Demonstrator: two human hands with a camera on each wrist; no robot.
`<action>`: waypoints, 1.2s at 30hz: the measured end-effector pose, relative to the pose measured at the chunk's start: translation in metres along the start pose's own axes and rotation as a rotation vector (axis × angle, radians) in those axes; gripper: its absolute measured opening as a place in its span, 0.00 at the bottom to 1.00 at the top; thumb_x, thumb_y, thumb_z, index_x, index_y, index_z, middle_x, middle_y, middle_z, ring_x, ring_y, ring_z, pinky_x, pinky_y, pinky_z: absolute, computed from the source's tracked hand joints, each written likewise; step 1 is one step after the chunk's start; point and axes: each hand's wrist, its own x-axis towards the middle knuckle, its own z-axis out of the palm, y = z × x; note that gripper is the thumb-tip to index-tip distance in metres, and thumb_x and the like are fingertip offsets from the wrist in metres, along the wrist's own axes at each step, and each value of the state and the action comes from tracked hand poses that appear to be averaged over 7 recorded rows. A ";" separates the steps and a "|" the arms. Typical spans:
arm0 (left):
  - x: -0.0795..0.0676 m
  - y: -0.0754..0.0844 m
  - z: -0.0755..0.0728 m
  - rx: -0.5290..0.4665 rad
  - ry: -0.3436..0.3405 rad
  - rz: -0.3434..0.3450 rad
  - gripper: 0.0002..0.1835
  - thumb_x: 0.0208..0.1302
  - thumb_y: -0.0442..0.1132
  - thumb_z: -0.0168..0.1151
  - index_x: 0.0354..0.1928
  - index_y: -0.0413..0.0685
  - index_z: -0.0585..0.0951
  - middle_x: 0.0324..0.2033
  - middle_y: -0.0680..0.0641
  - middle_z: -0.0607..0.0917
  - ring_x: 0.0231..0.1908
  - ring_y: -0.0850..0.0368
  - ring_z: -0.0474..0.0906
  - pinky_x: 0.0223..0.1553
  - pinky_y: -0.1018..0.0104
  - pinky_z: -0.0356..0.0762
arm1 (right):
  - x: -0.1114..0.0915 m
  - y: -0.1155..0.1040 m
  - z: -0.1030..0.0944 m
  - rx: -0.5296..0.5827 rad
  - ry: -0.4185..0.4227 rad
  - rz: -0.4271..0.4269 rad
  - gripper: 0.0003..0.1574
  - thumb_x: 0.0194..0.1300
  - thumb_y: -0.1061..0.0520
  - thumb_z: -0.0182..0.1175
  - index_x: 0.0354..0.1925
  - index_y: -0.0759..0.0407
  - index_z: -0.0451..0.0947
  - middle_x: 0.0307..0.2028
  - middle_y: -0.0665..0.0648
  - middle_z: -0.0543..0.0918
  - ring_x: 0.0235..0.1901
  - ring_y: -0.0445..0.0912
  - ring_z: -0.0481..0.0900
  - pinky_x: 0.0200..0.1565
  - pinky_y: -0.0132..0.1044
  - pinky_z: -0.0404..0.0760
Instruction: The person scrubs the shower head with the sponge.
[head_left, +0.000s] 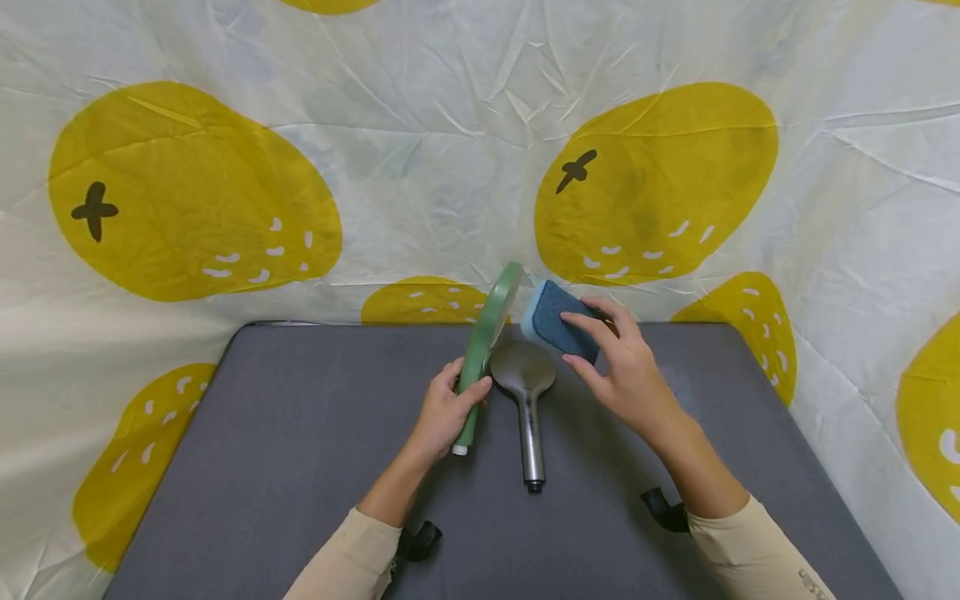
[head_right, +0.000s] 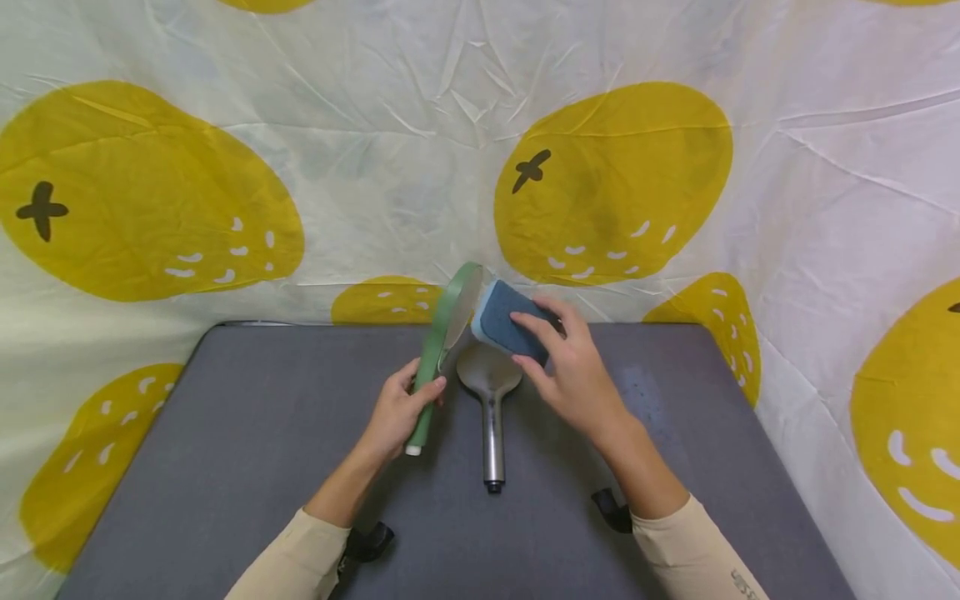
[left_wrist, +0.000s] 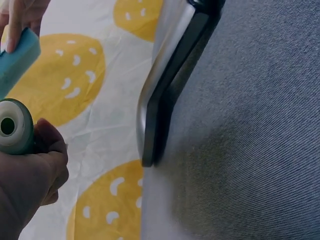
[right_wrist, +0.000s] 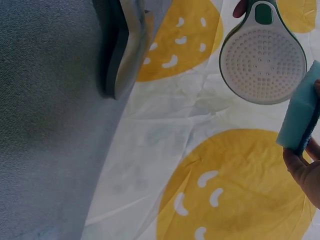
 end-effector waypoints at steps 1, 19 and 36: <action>0.000 0.000 0.000 -0.004 -0.010 0.006 0.23 0.71 0.34 0.65 0.66 0.37 0.77 0.42 0.42 0.76 0.32 0.57 0.79 0.35 0.71 0.80 | 0.000 0.000 0.000 -0.001 -0.003 -0.009 0.38 0.56 0.67 0.77 0.64 0.59 0.78 0.67 0.70 0.70 0.68 0.60 0.69 0.62 0.47 0.75; -0.004 -0.002 0.008 -0.114 -0.205 0.043 0.22 0.78 0.34 0.56 0.69 0.33 0.71 0.53 0.21 0.80 0.37 0.47 0.88 0.41 0.67 0.86 | 0.007 -0.011 0.031 -0.082 -0.092 -0.241 0.38 0.54 0.59 0.79 0.63 0.55 0.78 0.66 0.71 0.71 0.64 0.67 0.70 0.60 0.64 0.77; -0.007 -0.006 0.010 -0.186 -0.311 0.045 0.23 0.74 0.30 0.61 0.66 0.29 0.70 0.53 0.18 0.79 0.37 0.58 0.88 0.44 0.60 0.89 | 0.026 -0.018 0.030 -0.201 -0.086 -0.276 0.33 0.56 0.58 0.79 0.60 0.54 0.81 0.64 0.71 0.73 0.60 0.67 0.73 0.61 0.61 0.79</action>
